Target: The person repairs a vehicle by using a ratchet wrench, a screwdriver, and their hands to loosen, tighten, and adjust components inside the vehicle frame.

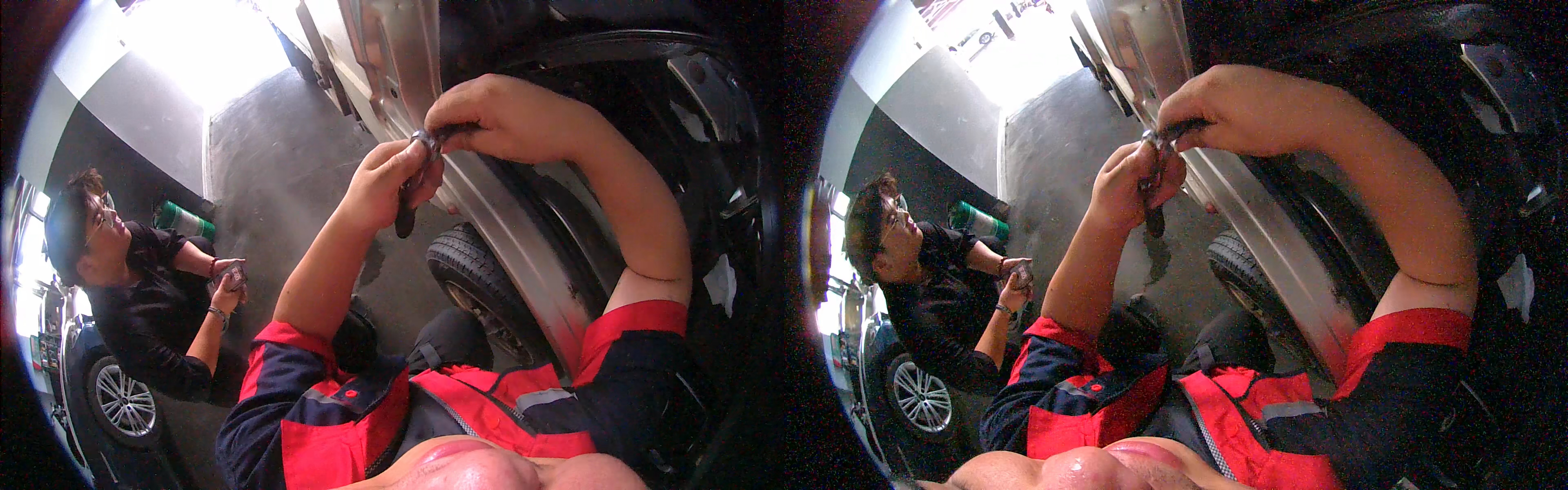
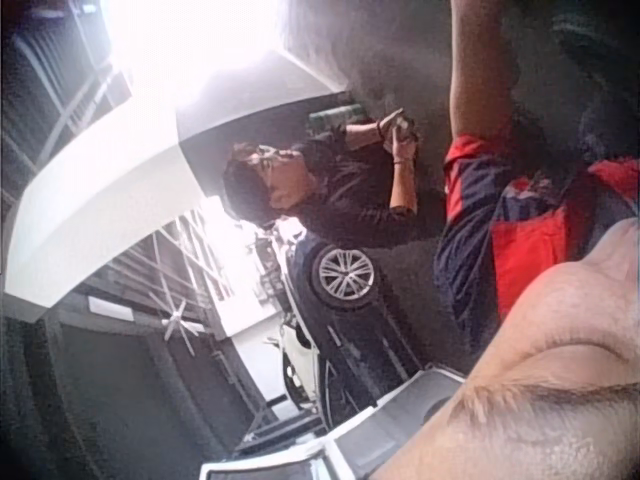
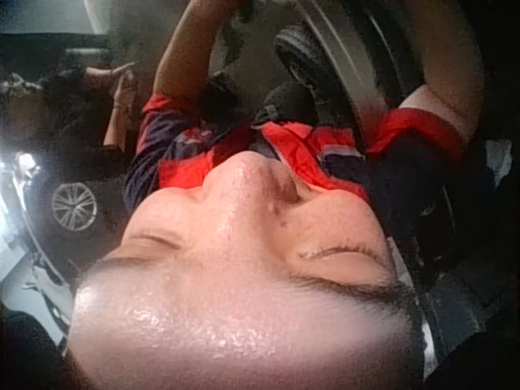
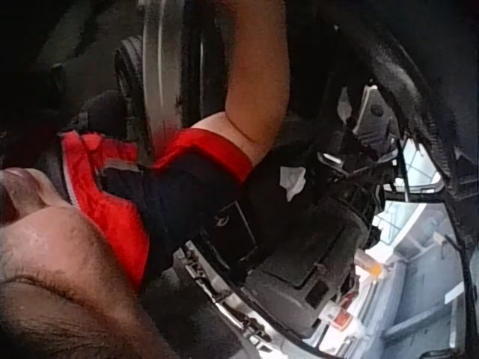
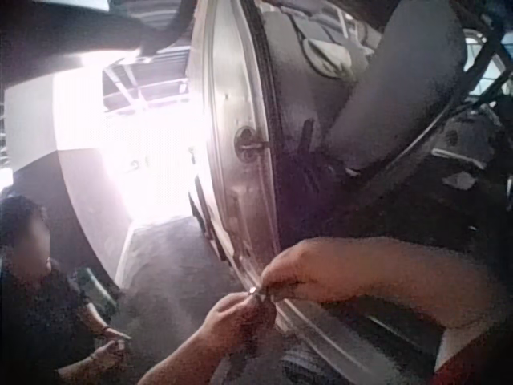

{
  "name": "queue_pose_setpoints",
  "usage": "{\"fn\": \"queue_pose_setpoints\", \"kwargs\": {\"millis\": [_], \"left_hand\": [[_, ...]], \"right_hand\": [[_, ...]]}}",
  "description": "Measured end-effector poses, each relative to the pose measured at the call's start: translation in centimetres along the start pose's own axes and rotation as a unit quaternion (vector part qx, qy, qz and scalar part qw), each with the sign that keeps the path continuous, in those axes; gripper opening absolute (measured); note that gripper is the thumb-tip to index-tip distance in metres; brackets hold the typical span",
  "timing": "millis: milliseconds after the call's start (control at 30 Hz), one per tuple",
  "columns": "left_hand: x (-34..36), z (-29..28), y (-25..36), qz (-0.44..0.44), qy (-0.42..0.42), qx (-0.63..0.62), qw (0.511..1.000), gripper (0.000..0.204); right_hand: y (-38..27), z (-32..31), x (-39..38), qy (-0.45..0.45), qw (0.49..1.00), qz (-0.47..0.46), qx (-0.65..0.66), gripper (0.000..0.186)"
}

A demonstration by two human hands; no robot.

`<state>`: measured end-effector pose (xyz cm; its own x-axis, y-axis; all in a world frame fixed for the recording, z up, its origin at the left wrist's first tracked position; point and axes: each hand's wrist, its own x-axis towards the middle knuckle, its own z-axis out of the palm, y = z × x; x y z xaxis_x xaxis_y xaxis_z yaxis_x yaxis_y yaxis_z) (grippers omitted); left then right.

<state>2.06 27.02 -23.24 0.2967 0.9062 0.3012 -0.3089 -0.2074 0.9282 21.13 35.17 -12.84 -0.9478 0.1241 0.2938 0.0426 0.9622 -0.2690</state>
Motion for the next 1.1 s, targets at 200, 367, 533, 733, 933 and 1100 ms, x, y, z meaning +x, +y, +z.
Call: {"fn": "queue_pose_setpoints", "kwargs": {"millis": [200, 367, 533, 733, 933, 1100], "left_hand": [[-2.5, -1.3, -0.5, 0.224, -0.089, -0.03, 0.97, 0.047], [-7.8, -6.4, -7.9, -0.045, 0.188, 0.117, 0.974, 0.035], [-12.5, -9.3, -17.8, -0.287, 0.068, 0.547, 0.784, 0.046], [-10.8, -9.9, -17.0, -0.271, -0.044, 0.573, 0.772, 0.043], [-10.9, -10.3, -16.3, -0.309, -0.086, 0.579, 0.75, 0.045], [-11.1, -10.6, -16.9, -0.275, -0.101, 0.579, 0.761, 0.047]], "right_hand": [[2.2, 0.3, -1.2, -0.011, 0.994, 0.093, 0.058, 0.021], [2.3, -2.7, -0.8, -0.227, 0.937, 0.266, -0.011, 0.028], [4.8, -4.2, -5.0, -0.233, 0.825, 0.43, -0.283, 0.03], [17.4, -0.2, -8.6, -0.139, 0.862, 0.424, -0.239, 0.04], [20.2, 1.7, -8.4, -0.05, 0.881, 0.452, -0.13, 0.046], [21.5, 3.0, -8.4, -0.028, 0.867, 0.485, -0.114, 0.045]]}}
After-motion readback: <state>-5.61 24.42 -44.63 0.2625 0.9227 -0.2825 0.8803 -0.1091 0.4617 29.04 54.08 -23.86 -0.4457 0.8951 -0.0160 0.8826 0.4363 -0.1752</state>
